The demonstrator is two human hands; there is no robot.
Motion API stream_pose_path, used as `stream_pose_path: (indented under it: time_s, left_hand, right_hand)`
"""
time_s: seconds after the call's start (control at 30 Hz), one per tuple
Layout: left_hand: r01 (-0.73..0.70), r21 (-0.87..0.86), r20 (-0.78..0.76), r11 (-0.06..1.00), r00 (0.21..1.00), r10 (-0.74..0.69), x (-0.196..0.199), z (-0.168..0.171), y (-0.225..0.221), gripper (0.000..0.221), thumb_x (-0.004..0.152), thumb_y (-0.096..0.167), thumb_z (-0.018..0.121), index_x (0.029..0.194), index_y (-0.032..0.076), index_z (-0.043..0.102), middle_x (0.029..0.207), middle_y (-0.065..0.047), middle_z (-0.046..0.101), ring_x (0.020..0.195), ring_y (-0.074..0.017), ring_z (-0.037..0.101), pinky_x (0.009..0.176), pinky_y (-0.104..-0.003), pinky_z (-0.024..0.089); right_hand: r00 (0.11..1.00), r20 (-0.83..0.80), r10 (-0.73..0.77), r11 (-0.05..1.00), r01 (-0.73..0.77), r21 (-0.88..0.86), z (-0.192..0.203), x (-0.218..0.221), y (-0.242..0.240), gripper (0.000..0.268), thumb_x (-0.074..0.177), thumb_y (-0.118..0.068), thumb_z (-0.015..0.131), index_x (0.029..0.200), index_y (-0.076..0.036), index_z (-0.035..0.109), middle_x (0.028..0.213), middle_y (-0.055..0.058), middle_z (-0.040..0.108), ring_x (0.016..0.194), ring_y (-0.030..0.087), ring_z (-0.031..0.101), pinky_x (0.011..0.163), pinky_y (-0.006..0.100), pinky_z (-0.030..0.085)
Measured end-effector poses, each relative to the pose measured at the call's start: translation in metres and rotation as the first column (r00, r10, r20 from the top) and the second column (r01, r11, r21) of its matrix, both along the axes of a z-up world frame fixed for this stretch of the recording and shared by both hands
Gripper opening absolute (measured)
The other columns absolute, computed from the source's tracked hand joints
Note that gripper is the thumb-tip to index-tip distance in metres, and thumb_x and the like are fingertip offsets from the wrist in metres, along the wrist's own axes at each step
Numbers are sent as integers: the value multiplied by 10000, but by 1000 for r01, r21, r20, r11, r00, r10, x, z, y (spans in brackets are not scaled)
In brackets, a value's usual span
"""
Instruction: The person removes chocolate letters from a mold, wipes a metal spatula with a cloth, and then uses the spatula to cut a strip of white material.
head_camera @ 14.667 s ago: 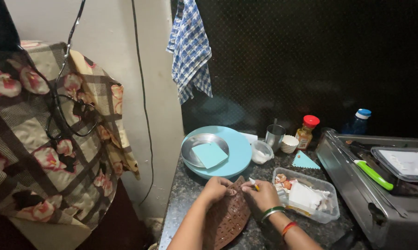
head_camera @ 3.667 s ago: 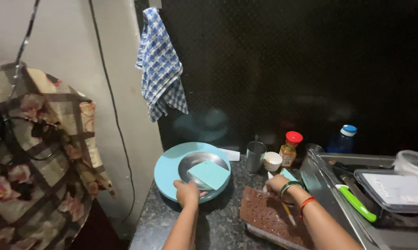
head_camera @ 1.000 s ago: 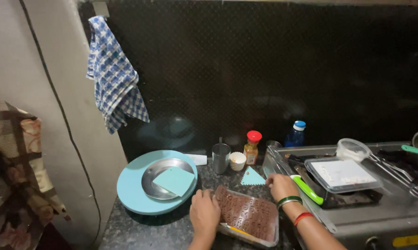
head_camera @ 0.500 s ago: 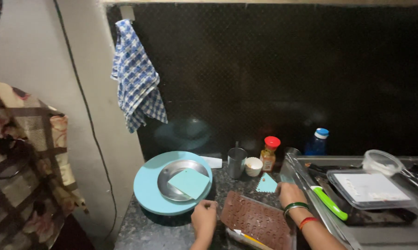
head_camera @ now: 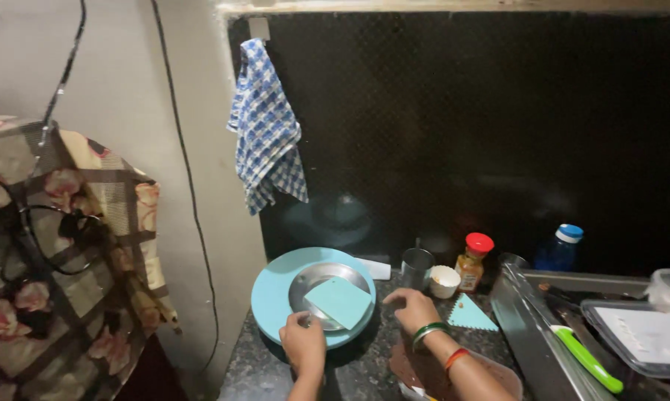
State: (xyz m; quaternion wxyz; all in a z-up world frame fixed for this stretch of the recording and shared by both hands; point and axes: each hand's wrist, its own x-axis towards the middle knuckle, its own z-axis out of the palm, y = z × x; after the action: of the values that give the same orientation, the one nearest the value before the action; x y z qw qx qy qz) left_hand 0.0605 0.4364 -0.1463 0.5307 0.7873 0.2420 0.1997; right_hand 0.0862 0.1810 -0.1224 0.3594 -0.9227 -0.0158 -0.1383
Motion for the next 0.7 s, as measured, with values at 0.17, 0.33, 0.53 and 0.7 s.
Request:
stream_pose_path:
  time_s: [0.17, 0.33, 0.53, 0.7]
  left_hand:
    - [14, -21, -86, 1000, 996, -16, 11, -3, 20, 419, 762, 218, 782, 1157, 137, 664, 1199, -167, 596, 1039, -375, 642, 930, -445, 514]
    - [75, -93, -147, 993, 985, -88, 14, 21, 31, 571, 772, 186, 780, 1267, 92, 512, 943, -180, 728, 839, -337, 712, 789, -416, 563]
    - [204, -371, -194, 906, 937, -290, 17, 32, 36, 502, 811, 33, 624, 1292, 60, 483, 652, -152, 767, 526, -247, 755, 579, -357, 613]
    - [242, -177, -319, 954, 903, -288, 11, 42, 37, 498, 843, 103, 621, 1327, 90, 504, 715, -141, 777, 698, -291, 777, 735, -387, 594]
  right_hand:
    - [971, -213, -105, 994, 107, -4, 6, 15, 46, 492, 728, -368, 860, 1126, -109, 732, 1086, 130, 779, 1051, 259, 747, 954, 368, 560]
    - [966, -180, -185, 983, 184, -20, -11, 34, 62, 610, 653, -367, 941, 1148, -87, 720, 1107, 175, 731, 1063, 305, 707, 960, 390, 536]
    - [863, -487, -138, 910, 304, 280, -50, 76, 39, 405, 674, -230, 802, 1020, -20, 820, 915, 153, 831, 796, 316, 803, 745, 448, 667]
    - [882, -439, -170, 913, 308, 267, 1, 37, 69, 585, 633, -138, 960, 1113, -64, 634, 977, 123, 753, 710, 227, 765, 560, 350, 631]
